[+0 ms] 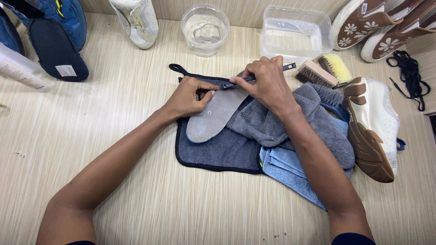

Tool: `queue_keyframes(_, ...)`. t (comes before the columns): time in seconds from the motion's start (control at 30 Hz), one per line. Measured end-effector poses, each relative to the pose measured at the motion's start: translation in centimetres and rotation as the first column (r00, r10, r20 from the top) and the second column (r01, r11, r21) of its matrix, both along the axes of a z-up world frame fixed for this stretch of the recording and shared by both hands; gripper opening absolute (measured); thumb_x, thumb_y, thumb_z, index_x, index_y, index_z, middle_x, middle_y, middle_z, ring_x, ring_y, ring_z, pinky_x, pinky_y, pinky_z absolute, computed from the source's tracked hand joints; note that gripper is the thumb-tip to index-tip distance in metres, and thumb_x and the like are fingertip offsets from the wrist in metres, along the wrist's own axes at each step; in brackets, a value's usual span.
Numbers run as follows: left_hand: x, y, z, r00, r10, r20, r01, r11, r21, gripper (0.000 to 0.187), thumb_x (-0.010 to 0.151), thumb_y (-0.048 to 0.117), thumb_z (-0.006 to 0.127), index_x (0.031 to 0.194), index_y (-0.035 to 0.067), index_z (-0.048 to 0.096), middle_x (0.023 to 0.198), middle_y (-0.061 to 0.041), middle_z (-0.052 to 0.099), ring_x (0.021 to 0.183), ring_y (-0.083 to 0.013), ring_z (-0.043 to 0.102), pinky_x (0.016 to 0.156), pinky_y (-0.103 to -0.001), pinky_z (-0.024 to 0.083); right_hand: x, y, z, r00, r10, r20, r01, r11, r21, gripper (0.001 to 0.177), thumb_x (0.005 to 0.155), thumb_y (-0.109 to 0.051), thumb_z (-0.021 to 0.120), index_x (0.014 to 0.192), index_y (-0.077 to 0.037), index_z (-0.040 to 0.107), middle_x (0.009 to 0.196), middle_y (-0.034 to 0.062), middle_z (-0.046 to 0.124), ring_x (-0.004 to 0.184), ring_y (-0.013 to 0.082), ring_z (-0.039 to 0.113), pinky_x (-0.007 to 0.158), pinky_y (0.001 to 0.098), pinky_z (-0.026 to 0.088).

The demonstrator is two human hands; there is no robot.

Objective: The person cleans a gray shoe insole by wiping it with a cloth, scrubbing with a small brush dipped in soapy water, and wiping again. The insole is flipped over to clean both sides, and the process is repeated until the insole appears clean.

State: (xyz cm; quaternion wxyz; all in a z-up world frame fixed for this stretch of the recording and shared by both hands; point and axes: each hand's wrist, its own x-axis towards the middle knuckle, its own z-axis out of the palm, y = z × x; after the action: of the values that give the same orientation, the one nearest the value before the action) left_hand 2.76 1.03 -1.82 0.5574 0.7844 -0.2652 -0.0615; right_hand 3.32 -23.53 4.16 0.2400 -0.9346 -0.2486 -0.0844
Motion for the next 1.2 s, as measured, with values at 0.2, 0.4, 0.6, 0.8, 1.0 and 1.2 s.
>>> queue_keyframes(0.2,0.2,-0.4,-0.3,1.0,0.003,0.015,-0.003,1.0,-0.022,0.024,0.087,-0.004,0.064,0.105,-0.004,0.079,0.057,-0.016,0.067,0.045,-0.0117,0.054,0.037,-0.024,0.037,-0.3,-1.4,-0.7,0.995,-0.063,0.075,0.069,0.994,-0.082,0.042,0.099,-0.042,0.084,0.079,-0.007,0.074,0.068,0.0114,0.069,0.073,0.0292,0.064,0.084,0.0443,0.033)
queue_keyframes(0.4,0.7,-0.1,-1.0,1.0,-0.017,-0.023,0.017,1.0,-0.005,0.023,0.089,-0.003,0.062,0.105,-0.004,0.079,0.057,-0.014,0.066,0.046,-0.0109,0.051,0.038,-0.025,0.036,0.8,-3.2,-3.5,0.991,-0.102,0.081,0.104,0.994,-0.021,0.038,0.105,-0.039,0.081,0.082,-0.01,0.074,0.07,0.0057,0.069,0.075,0.0238,0.063,0.088,0.045,0.03)
queue_keyframes(0.6,0.7,-0.3,0.3,0.999,-0.023,-0.042,0.023,1.0,0.009,0.023,0.09,-0.004,0.06,0.1,-0.001,0.08,0.056,-0.01,0.064,0.047,-0.009,0.051,0.039,-0.023,0.036,-2.5,2.2,-2.8,0.993,0.033,0.113,-0.035,0.999,0.02,0.035,0.098,-0.044,0.08,0.079,-0.014,0.073,0.072,0.0024,0.071,0.079,0.0204,0.063,0.089,0.0448,0.03)
queue_keyframes(0.8,0.8,-0.1,0.6,0.997,-0.052,-0.061,0.053,0.999,0.011,0.022,0.094,-0.002,0.059,0.102,-0.002,0.079,0.057,-0.012,0.064,0.05,-0.0104,0.049,0.043,-0.023,0.035,0.4,-3.3,-3.6,0.986,-0.087,0.146,0.093,0.995,-0.034,0.036,0.105,-0.038,0.081,0.083,-0.011,0.075,0.073,0.0055,0.069,0.077,0.0228,0.061,0.087,0.0466,0.029)
queue_keyframes(1.0,0.7,-0.2,-0.5,0.998,-0.027,-0.065,0.027,1.0,0.0,0.02,0.092,-0.002,0.062,0.099,0.002,0.08,0.053,-0.005,0.061,0.045,-0.0075,0.047,0.042,-0.021,0.034,-5.4,5.3,-0.6,0.972,0.227,0.063,-0.222,0.972,-0.077,0.033,0.099,-0.043,0.075,0.081,-0.016,0.076,0.076,0.0014,0.072,0.082,0.0181,0.064,0.087,0.045,0.029)
queue_keyframes(1.2,0.6,-0.3,0.5,0.998,-0.045,-0.051,0.046,0.999,0.017,0.018,0.093,0.0,0.062,0.097,0.003,0.08,0.054,-0.009,0.063,0.047,-0.0102,0.047,0.043,-0.023,0.034,-1.8,-0.1,-0.8,0.997,0.024,0.071,-0.02,0.998,-0.057,0.035,0.105,-0.038,0.078,0.083,-0.011,0.077,0.075,0.0061,0.071,0.079,0.0223,0.063,0.089,0.0481,0.028)
